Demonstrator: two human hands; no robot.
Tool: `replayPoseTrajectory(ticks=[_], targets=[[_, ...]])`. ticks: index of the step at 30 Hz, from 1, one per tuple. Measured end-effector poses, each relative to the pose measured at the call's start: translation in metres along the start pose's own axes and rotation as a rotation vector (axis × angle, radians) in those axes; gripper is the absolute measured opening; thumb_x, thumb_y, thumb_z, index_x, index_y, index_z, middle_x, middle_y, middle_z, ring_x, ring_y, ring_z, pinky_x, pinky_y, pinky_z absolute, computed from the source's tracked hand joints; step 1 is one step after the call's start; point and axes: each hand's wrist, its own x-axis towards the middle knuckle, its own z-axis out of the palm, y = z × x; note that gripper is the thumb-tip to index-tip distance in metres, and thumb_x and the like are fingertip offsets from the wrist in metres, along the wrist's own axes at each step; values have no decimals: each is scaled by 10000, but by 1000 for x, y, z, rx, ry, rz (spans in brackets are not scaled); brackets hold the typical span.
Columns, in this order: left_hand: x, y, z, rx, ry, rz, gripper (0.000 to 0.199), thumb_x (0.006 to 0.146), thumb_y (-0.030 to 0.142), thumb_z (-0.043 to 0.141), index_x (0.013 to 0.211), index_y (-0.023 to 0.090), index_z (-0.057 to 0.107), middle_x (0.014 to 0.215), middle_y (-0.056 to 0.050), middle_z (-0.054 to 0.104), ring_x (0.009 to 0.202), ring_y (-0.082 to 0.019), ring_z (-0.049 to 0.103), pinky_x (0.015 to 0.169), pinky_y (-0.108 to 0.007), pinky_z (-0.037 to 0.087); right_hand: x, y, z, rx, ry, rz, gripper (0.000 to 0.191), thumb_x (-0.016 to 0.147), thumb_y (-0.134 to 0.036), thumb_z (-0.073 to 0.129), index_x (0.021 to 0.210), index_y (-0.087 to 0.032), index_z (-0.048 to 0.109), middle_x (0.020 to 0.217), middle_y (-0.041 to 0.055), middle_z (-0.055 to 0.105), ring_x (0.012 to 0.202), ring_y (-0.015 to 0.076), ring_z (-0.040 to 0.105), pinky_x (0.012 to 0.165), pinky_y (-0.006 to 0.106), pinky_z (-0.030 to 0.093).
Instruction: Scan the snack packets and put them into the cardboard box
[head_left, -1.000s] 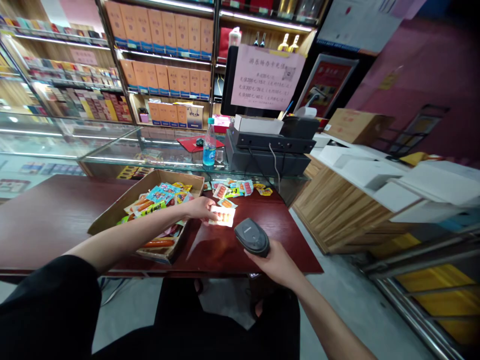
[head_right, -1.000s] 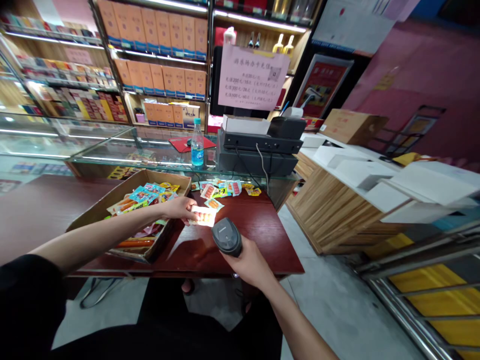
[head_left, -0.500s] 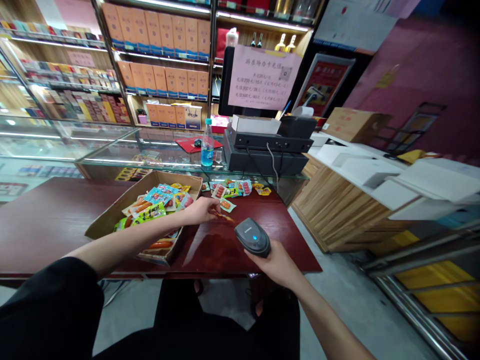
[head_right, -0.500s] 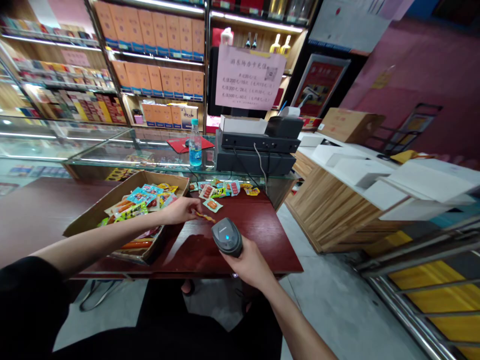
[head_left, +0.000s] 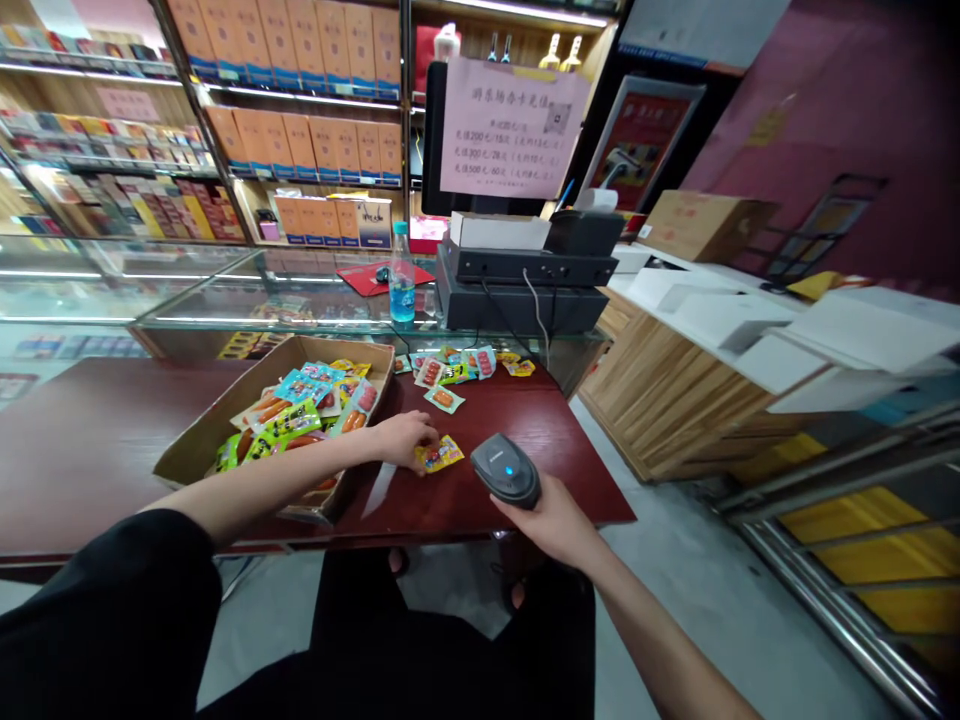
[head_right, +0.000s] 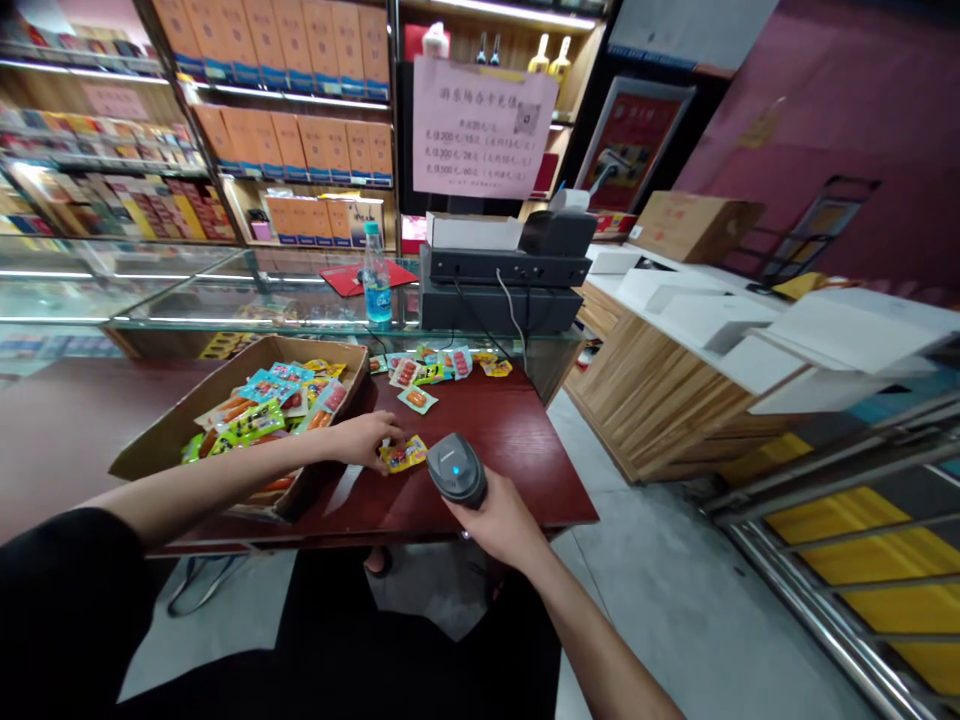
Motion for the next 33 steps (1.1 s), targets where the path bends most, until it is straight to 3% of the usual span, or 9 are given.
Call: replayPoseTrajectory(ticks=[3, 5, 9, 13, 16, 21, 29, 33], targets=[[2, 1, -1, -132, -22, -128, 481, 656, 492, 739, 1020, 186, 662, 935, -64, 644, 907, -208, 593, 779, -249, 434, 0, 4, 1, -10, -3, 16, 299, 774, -305, 673, 1046, -182, 687, 1001, 67, 744, 920, 247, 693, 836, 346, 534], [5, 3, 4, -133, 9, -239, 453, 670, 555, 702, 902, 168, 663, 884, -77, 639, 867, -217, 596, 727, -259, 434, 0, 5, 2, -10, -4, 21, 298, 766, -302, 678, 1036, -176, 688, 999, 73, 744, 919, 250, 694, 830, 348, 538], [12, 5, 20, -175, 34, -342, 401, 517, 434, 811, 701, 170, 571, 808, -61, 614, 764, -210, 593, 635, -270, 434, 0, 5, 4, -4, -5, 21, 332, 758, -299, 685, 1062, -166, 675, 1004, 86, 742, 931, 258, 692, 833, 361, 541], [20, -1, 24, -666, 94, -457, 352, 551, 235, 758, 758, 190, 477, 667, 30, 583, 632, -150, 597, 563, -240, 461, 0, 6, 3, -10, -15, 13, 303, 774, -297, 671, 1051, -174, 675, 1010, 80, 738, 931, 255, 690, 832, 364, 540], [20, -7, 16, -998, 145, -428, 348, 570, 185, 734, 807, 178, 480, 636, 55, 585, 567, -121, 594, 538, -230, 484, 0, 7, 3, -3, -19, 17, 296, 775, -302, 672, 1042, -176, 681, 1010, 77, 740, 934, 258, 691, 834, 365, 539], [12, -11, 2, -1028, 191, -398, 370, 548, 191, 769, 863, 144, 580, 614, 41, 616, 540, -115, 595, 525, -224, 488, 2, 5, 4, -5, -9, 33, 309, 774, -308, 671, 1053, -176, 676, 1014, 76, 740, 947, 263, 689, 839, 362, 534], [7, -9, -1, -1046, 167, -420, 451, 512, 321, 842, 841, 141, 593, 599, 32, 647, 501, -108, 590, 525, -229, 493, 5, -2, 5, 13, -33, 2, 321, 782, -299, 669, 1080, -180, 672, 1058, 74, 731, 980, 260, 682, 875, 364, 529], [-13, -18, -25, -1045, 231, -425, 506, 484, 379, 859, 851, 147, 599, 645, 23, 658, 555, -112, 611, 556, -233, 506, 8, 2, 8, -7, -52, 2, 314, 794, -319, 666, 1074, -176, 674, 1049, 78, 734, 981, 261, 683, 886, 372, 526]])
